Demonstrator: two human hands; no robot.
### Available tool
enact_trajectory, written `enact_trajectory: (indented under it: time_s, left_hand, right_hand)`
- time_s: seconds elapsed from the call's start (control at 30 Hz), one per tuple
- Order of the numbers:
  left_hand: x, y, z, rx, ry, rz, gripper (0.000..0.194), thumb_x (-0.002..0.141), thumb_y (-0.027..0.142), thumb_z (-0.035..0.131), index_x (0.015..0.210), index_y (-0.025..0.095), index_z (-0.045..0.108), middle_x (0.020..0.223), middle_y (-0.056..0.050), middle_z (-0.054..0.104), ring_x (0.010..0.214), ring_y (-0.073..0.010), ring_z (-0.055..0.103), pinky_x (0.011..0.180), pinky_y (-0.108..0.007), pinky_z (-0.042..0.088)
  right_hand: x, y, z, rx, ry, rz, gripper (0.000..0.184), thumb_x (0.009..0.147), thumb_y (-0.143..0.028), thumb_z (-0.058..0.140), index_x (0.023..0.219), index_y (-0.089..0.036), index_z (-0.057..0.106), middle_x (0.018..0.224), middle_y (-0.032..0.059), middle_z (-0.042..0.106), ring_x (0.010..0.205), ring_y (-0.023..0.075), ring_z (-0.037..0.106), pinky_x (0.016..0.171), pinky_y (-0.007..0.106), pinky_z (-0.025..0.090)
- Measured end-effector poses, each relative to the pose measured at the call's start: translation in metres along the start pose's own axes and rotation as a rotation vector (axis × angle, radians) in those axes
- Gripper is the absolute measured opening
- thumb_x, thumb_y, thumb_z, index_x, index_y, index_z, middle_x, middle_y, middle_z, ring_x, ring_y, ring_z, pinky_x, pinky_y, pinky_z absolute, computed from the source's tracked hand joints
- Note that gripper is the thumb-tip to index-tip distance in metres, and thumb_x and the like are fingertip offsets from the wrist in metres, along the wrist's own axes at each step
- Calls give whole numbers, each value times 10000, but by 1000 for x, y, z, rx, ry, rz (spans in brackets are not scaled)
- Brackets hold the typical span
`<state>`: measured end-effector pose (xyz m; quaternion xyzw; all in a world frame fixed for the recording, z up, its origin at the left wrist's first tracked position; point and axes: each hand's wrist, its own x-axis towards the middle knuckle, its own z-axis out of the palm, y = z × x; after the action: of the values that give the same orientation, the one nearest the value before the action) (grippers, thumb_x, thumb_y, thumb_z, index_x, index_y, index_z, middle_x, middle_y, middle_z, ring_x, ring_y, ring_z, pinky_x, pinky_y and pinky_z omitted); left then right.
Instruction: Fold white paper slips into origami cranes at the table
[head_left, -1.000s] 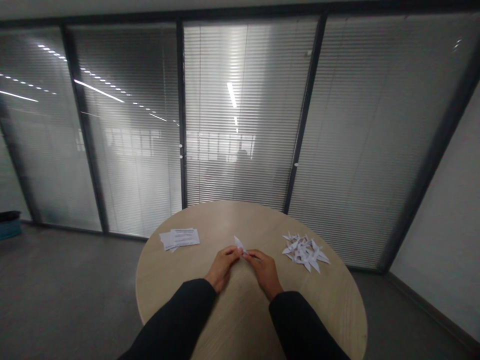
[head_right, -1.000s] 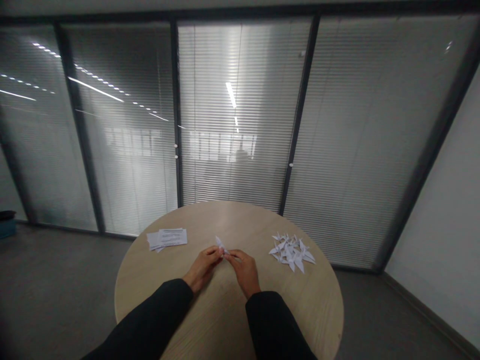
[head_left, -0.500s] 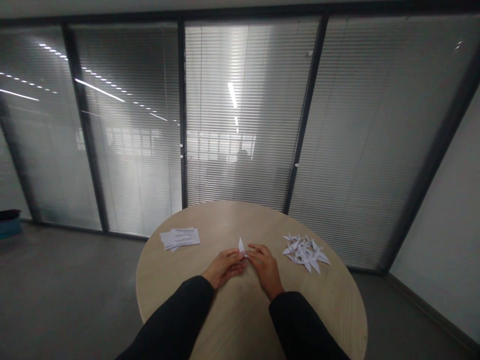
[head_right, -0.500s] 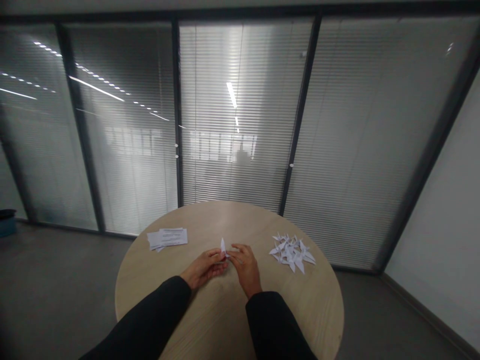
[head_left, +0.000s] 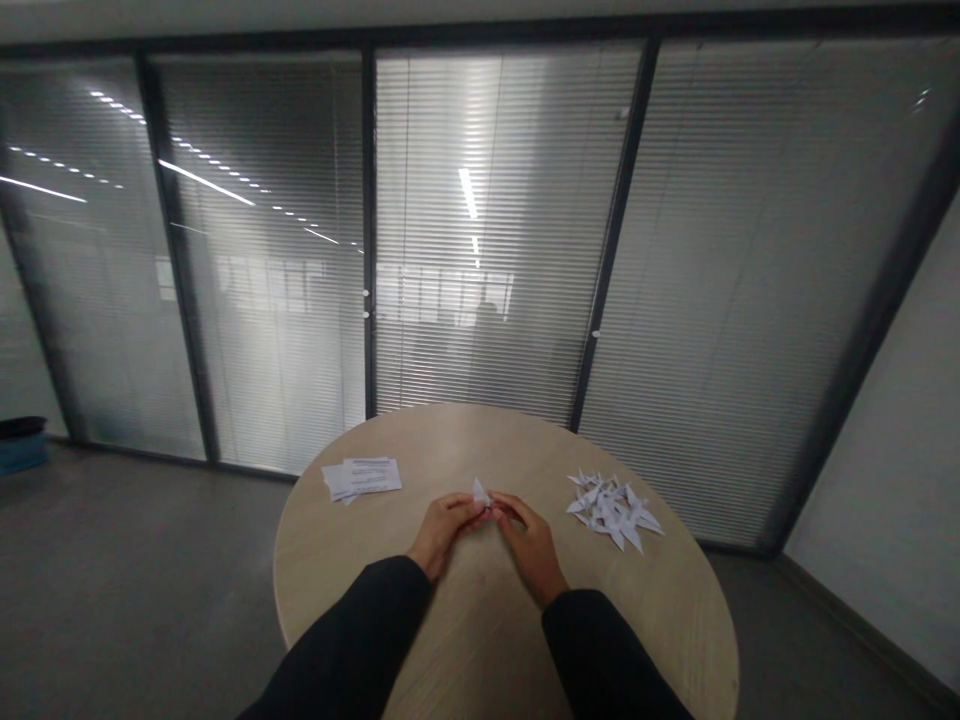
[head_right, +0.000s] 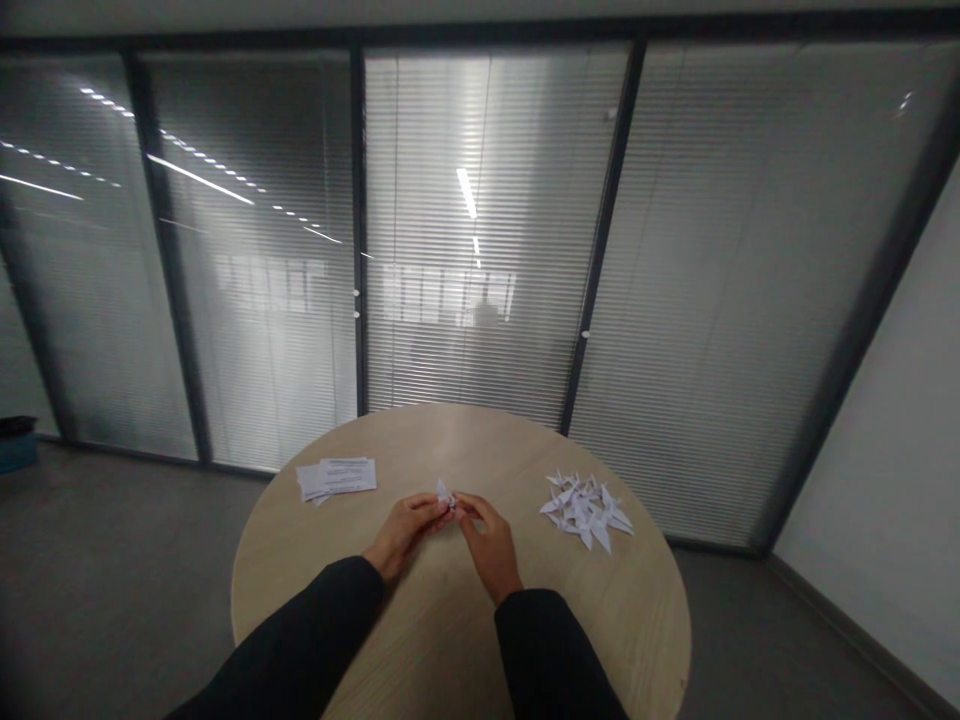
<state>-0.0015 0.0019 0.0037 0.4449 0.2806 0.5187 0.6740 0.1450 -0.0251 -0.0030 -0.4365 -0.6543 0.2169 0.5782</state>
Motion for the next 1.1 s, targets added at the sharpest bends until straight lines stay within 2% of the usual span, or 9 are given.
enact_trajectory:
  time_s: [0.2,0.37,0.5,0.67,0.87,1.1]
  left_hand:
    - [3,-3,1,103,82,103,332,483,338,834,692,110,714,646,-47,678,600,-125,589,648,-251,457]
    - [6,-7,1,125,26,95,387,487,335,828,793,118,736,760,-84,715,667,-158,622,718,-297,480]
    - [7,-6,1,166,-11,106,388,512,351,812,810,114,740,773,-99,720,674,-174,633,743,-323,488]
    - [5,-6,6,190,28,152,344,529,361,798,775,126,742,741,-87,723,655,-175,636,716,-312,492]
    - [4,-10,9,250,15,214,275,607,352,750,763,126,737,691,-77,712,651,-168,630,689,-282,478]
    - [4,-13,11,259,17,246,244,625,334,731,747,123,706,651,-60,689,630,-162,618,651,-270,464]
  right_hand:
    - [1,-4,2,254,-6,146,288,714,-458,663,841,-200,686,877,63,710,871,243,645,824,365,486]
    - [1,2,1,319,45,207,312,647,-463,722,791,-193,661,812,45,701,817,236,642,779,352,484]
    - [2,6,1,362,48,214,309,666,-463,708,784,-184,650,794,49,692,802,233,633,769,350,475]
    - [1,3,3,407,45,236,332,679,-481,693,818,-182,658,830,59,701,823,238,633,786,356,464]
    - [0,0,2,413,61,251,315,696,-475,680,808,-181,660,787,51,701,789,229,634,775,348,461]
    - [2,3,3,431,82,273,288,685,-454,692,761,-186,619,723,43,687,749,224,637,758,352,469]
